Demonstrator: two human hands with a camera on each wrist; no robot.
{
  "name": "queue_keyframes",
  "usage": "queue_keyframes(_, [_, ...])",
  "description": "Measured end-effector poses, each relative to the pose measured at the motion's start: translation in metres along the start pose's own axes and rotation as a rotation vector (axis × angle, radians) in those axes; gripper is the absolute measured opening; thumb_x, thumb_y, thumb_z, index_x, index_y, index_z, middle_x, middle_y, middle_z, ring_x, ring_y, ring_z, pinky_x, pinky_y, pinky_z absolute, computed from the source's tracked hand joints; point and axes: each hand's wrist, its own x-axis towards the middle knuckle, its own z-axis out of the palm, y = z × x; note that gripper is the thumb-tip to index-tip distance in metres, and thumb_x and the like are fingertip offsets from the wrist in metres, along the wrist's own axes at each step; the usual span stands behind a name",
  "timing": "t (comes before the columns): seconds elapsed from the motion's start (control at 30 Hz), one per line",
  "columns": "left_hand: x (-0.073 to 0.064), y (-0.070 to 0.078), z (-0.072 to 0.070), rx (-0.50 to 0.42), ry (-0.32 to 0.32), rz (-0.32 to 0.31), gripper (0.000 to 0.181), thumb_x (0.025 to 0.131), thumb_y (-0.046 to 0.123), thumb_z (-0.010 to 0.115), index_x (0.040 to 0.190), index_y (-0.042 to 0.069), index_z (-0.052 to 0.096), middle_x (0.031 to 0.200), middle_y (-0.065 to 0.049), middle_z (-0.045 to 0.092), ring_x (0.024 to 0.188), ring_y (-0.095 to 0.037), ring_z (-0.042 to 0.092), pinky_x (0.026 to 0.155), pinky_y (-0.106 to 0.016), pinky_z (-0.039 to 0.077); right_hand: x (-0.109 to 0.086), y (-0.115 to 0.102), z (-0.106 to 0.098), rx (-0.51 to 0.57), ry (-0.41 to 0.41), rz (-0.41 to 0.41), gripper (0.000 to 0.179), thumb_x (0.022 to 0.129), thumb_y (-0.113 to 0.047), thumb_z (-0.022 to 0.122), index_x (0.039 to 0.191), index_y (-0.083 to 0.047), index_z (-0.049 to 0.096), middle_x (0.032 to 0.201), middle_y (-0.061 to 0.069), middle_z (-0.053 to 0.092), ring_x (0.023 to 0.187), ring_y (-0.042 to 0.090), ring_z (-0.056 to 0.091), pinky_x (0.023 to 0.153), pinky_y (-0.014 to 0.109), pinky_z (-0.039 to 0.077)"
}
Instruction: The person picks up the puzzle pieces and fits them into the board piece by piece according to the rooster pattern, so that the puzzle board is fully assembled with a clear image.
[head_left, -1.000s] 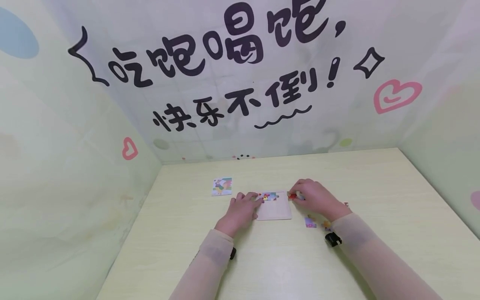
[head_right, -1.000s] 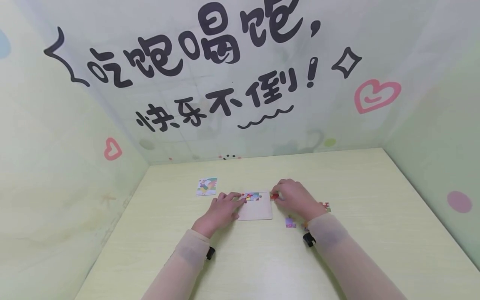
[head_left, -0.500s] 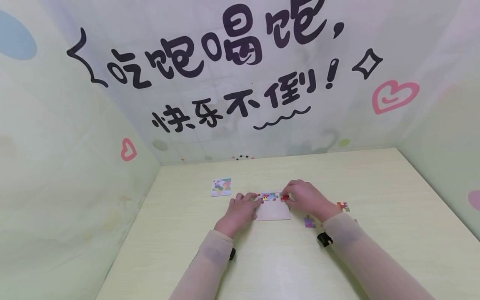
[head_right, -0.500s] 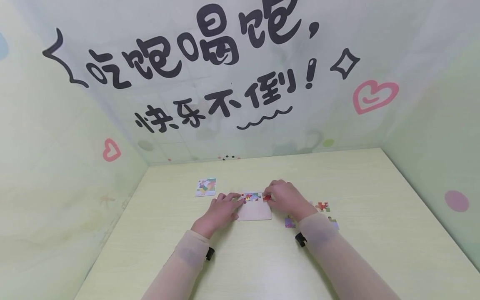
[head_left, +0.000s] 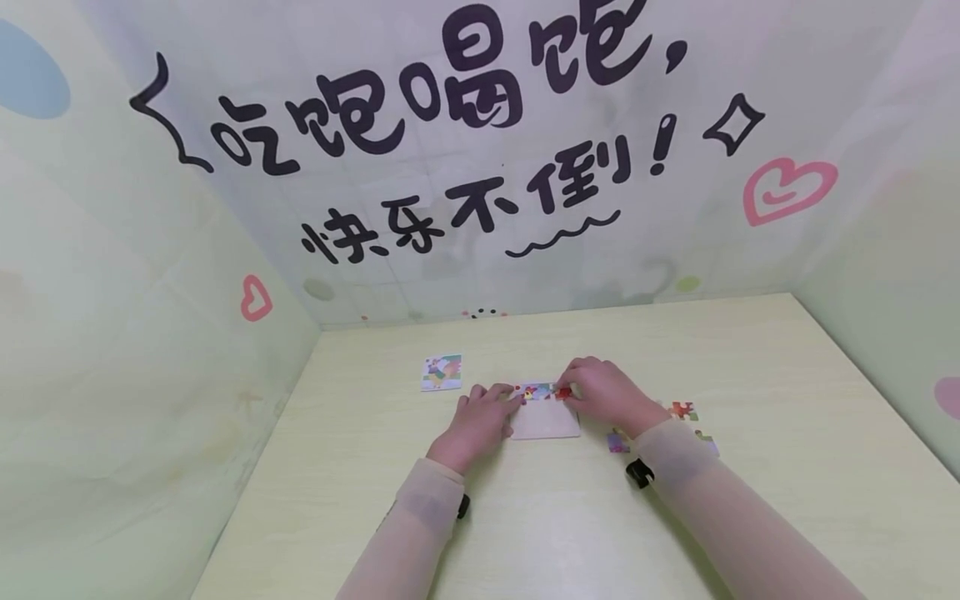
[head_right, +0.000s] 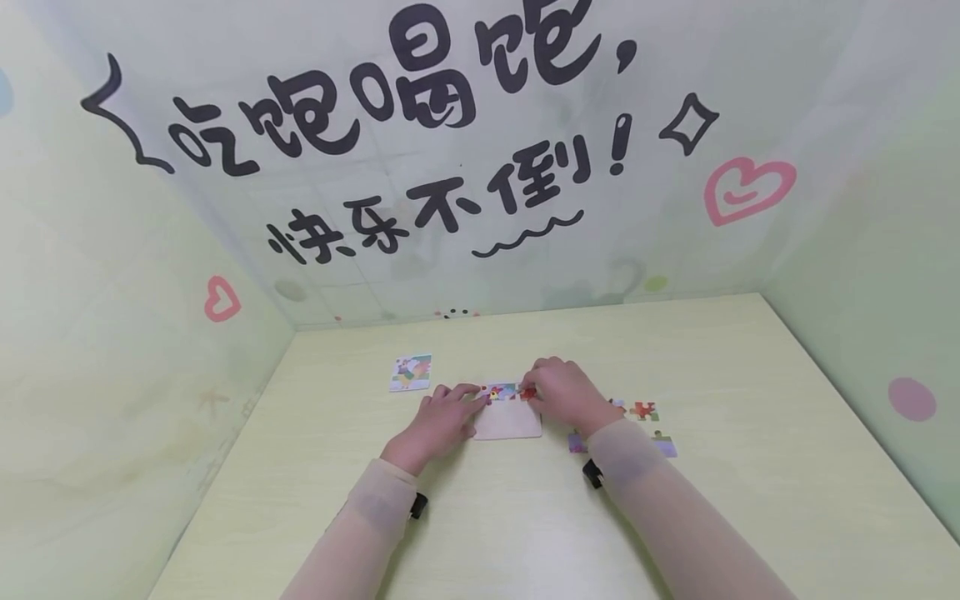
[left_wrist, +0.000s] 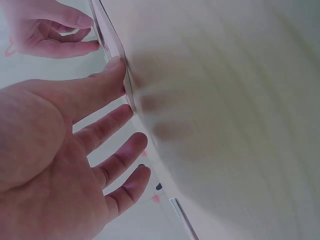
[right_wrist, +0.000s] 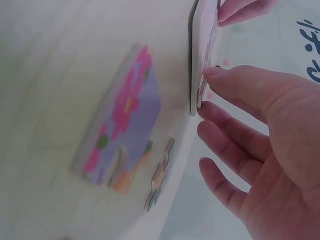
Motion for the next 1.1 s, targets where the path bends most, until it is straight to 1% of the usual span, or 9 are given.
queue_keyframes(0.1, [-0.0017,-0.0009,-0.0006,-0.005,0.003,0.003,0.056,0.1,0.026,0.067,0.154,0.027,0.051,0.163,0.003,0.042,0.129,-0.029,0.045,0.097,-0.044,0.042,0.0016,-0.0024,0.0009,-0.009,-0.013,0.013,0.018,0.089,-0.015,0.081,0.107,-0.012,0.081,0.106,0.004,0.073,0.103,0.028,0.066,0.094,0.052,0.053])
queue_keyframes(0.33, [-0.0026,0.0011,-0.0027,-0.011,0.008,0.005,0.055,0.1,0.025,0.068,0.152,0.027,0.053,0.162,0.002,0.043,0.129,-0.03,0.046,0.096,-0.044,0.042,0.0047,-0.002,0.0024,-0.037,-0.021,0.012,0.018,0.089,-0.017,0.081,0.106,-0.012,0.082,0.107,0.004,0.074,0.105,0.029,0.066,0.094,0.053,0.052])
queue_keyframes(0.47, [-0.0024,0.0016,-0.002,-0.01,0.008,0.005,0.055,0.1,0.025,0.068,0.153,0.027,0.053,0.162,0.003,0.043,0.129,-0.03,0.046,0.095,-0.043,0.041,0.0053,-0.002,0.0044,-0.05,-0.012,0.012,0.017,0.089,-0.017,0.081,0.106,-0.012,0.082,0.108,0.004,0.074,0.106,0.029,0.066,0.093,0.053,0.052])
queue_keyframes(0.73, [-0.0012,0.0006,-0.0013,-0.008,0.011,0.002,0.055,0.099,0.026,0.069,0.152,0.027,0.053,0.162,0.002,0.043,0.128,-0.029,0.046,0.096,-0.044,0.042,0.0071,-0.003,0.0052,-0.077,0.006,-0.014,0.016,0.09,-0.016,0.08,0.105,-0.011,0.083,0.107,0.006,0.073,0.103,0.029,0.066,0.089,0.052,0.053])
queue_keyframes(0.93, [-0.0017,0.0006,-0.0007,-0.012,0.008,0.002,0.055,0.1,0.026,0.068,0.153,0.028,0.053,0.162,0.003,0.043,0.127,-0.029,0.046,0.095,-0.043,0.041,0.006,-0.0037,0.0062,-0.085,0.0,0.004,0.012,0.09,-0.017,0.08,0.1,-0.012,0.084,0.106,0.004,0.073,0.102,0.028,0.066,0.09,0.052,0.053])
queue_keyframes(1.1, [-0.0024,0.0017,0.0001,-0.001,0.012,0.002,0.056,0.1,0.026,0.068,0.153,0.028,0.052,0.162,0.003,0.043,0.128,-0.029,0.046,0.094,-0.042,0.041,0.0049,-0.0041,0.0072,-0.098,0.011,0.009,0.011,0.089,-0.018,0.081,0.098,-0.013,0.084,0.105,0.004,0.074,0.102,0.028,0.066,0.089,0.052,0.052])
